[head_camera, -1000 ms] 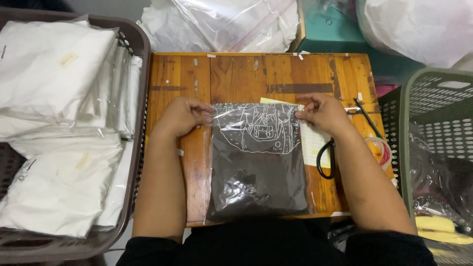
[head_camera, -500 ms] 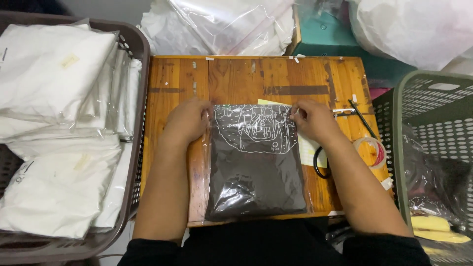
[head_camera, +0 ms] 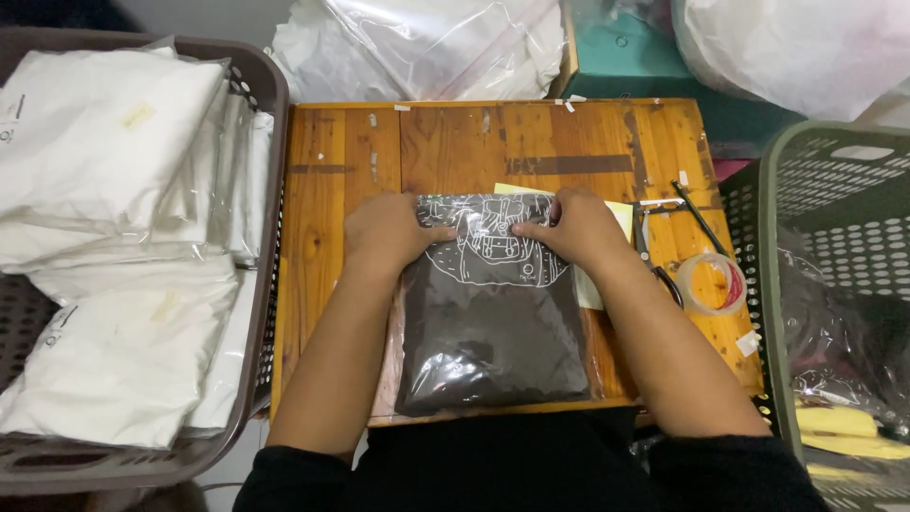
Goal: The person folds a dark t-shirt inside a clear plastic bag on a wooden table. They use scissors to cut a piece of tape and seal the bag. The person then uses a pen to write on a label attached to the package before placing it into a basket.
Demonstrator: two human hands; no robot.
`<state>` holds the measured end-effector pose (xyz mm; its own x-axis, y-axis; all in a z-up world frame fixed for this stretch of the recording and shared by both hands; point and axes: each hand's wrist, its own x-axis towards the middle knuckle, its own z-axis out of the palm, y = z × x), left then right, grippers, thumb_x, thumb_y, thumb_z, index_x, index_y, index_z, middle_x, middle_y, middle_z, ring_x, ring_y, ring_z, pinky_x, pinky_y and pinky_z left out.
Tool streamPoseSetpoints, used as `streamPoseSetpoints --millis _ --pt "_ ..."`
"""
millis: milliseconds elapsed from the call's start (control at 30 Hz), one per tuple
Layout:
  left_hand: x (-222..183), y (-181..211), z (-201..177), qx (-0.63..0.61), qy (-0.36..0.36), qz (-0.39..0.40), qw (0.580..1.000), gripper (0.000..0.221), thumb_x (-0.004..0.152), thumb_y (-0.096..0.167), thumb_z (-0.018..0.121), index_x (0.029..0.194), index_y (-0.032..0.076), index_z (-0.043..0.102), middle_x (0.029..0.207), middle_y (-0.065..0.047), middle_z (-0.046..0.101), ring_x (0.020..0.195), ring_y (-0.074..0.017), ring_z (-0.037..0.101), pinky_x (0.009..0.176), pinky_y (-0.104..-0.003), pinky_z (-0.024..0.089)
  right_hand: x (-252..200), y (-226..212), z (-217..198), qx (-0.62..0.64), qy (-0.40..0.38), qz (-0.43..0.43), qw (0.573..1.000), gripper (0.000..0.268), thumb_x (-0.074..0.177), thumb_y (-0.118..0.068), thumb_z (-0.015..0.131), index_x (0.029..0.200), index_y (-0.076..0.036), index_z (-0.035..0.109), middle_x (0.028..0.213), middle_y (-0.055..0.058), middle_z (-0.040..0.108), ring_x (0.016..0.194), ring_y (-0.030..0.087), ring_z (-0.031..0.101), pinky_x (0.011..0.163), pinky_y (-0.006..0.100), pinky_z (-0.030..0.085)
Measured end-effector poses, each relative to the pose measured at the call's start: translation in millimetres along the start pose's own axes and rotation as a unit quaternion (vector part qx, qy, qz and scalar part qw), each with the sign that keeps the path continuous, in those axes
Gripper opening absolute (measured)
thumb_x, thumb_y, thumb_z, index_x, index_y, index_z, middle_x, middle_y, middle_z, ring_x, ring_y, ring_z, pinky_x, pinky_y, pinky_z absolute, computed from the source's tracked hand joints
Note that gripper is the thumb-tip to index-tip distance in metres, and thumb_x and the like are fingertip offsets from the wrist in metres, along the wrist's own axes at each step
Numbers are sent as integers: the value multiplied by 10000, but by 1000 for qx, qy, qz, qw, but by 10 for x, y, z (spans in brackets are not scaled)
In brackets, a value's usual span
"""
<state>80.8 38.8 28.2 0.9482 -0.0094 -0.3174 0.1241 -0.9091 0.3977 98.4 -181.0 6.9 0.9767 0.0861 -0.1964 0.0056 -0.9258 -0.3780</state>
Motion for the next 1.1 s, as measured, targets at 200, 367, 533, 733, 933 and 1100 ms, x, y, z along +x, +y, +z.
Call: streamPoseSetpoints --millis 200,367,533,733,933,1100 --pt "-75 21 -56 -27 5 -23 999 640 609 472 734 1050 29 598 953 -176 593 973 -360 547 774 -462 441 57 233 48 5 17 -12 1000 452 617 -433 737 717 -20 582 771 182 571 849 364 578 707 400 446" --pt "129 -290 169 -68 52 2 996 373 560 429 762 689 116 604 733 -95 608 858 -326 595 708 -394 446 196 536 11 11 -9 0 1000 289 654 -335 713 765 -84 621 719 104 610 825 314 605 682 371 450" --pt "102 -371 99 -72 60 -37 995 364 534 327 801 767 141 592 760 -42 629 851 -261 607 702 -372 453 289 618 0 37 -18 10 999 432 580 -326 753 924 -148 561 685 22 631 798 244 618 704 341 450" --pt "33 -275 -8 -115 60 -26 991 506 574 191 783 992 45 538 1037 -176 465 1010 -400 509 843 -429 413 332 580 -17 34 -6 -38 999 423 559 -206 763 935 -107 596 801 88 627 866 306 593 755 376 440" --pt "14 -332 -27 -117 0 -24 993 579 568 174 769 1031 43 446 996 -226 527 1028 -411 502 851 -447 406 159 443 -94 92 -9 -31 995 313 594 -188 713 845 -92 551 763 125 577 815 323 589 704 381 429" --pt "96 -646 117 -196 -4 -48 979 550 578 153 751 1030 114 440 843 -109 600 888 -299 577 791 -372 423 79 455 -105 288 -28 -22 957 455 621 -41 686 1028 -76 485 718 58 466 506 192 559 451 260 416"
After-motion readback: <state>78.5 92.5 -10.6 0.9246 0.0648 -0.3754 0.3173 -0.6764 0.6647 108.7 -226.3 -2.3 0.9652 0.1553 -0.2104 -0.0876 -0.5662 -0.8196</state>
